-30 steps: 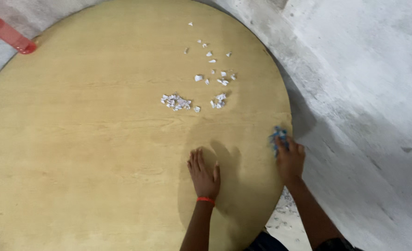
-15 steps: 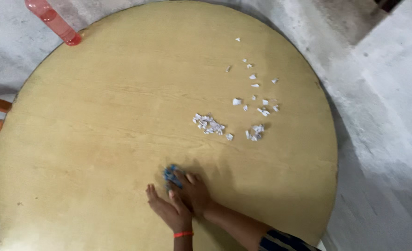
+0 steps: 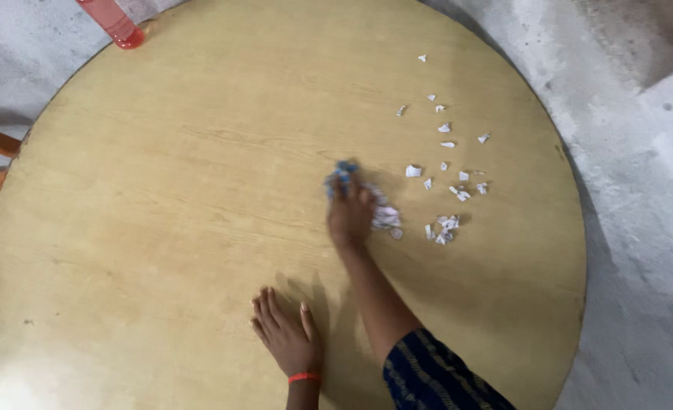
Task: The person wipes a round wooden table with a blue and white striped cloth, gathering small white debris into a pile. They then spray the table with a red spray bottle and wipe the surface again to remove residue.
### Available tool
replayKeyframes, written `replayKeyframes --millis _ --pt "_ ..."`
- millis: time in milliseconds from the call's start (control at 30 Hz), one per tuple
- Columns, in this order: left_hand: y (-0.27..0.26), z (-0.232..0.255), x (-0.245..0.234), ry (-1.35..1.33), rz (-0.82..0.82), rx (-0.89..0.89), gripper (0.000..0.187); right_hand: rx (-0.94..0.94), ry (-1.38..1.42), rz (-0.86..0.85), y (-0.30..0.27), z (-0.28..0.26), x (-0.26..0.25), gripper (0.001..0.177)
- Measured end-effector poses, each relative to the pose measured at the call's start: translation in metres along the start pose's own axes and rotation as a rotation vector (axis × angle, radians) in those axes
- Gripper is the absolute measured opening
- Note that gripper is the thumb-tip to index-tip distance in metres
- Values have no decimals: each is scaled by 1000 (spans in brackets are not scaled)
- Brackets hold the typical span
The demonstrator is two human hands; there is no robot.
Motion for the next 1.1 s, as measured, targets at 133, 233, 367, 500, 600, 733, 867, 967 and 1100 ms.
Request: replayKeyframes --millis 133,233,367,500,600,733,867,967,1100 --pt "-2 -1 4 47 -13 8 72 171 -202 57 -19 94 -41 46" --pt "-2 -4 7 71 -32 -1 73 286 -306 101 -49 165 -84 38" --pt "-5 -8 16 99 -64 -1 76 445 -421 75 -112 248 -145 37" --pt "-5 -10 19 89 -68 14 75 518 -530 136 -182 301 -204 37" --pt "-7 -11 13 42 -65 34 74 719 -518 128 -238 334 -241 37" --pt "-14 -7 15 -29 -43 67 76 613 -495 270 -285 329 -288 48" --pt "-21 7 37 -11 -43 173 77 552 1 174 -271 290 -259 41" --pt "-43 44 57 -79 -52 289 79 -1 -147 -106 -244 187 -199 66" --pt "-57 94 61 -223 -136 393 74 -216 -35 -166 -220 142 -174 60"
Point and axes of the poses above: each hand's wrist, its own y-axis towards the middle knuckle, its own x-axis out of the palm, z = x × y, the point moved 7 cm from there along y, towards the middle knuckle, and after that the axes turned 1 degree about -y, right-handed, at the moved point
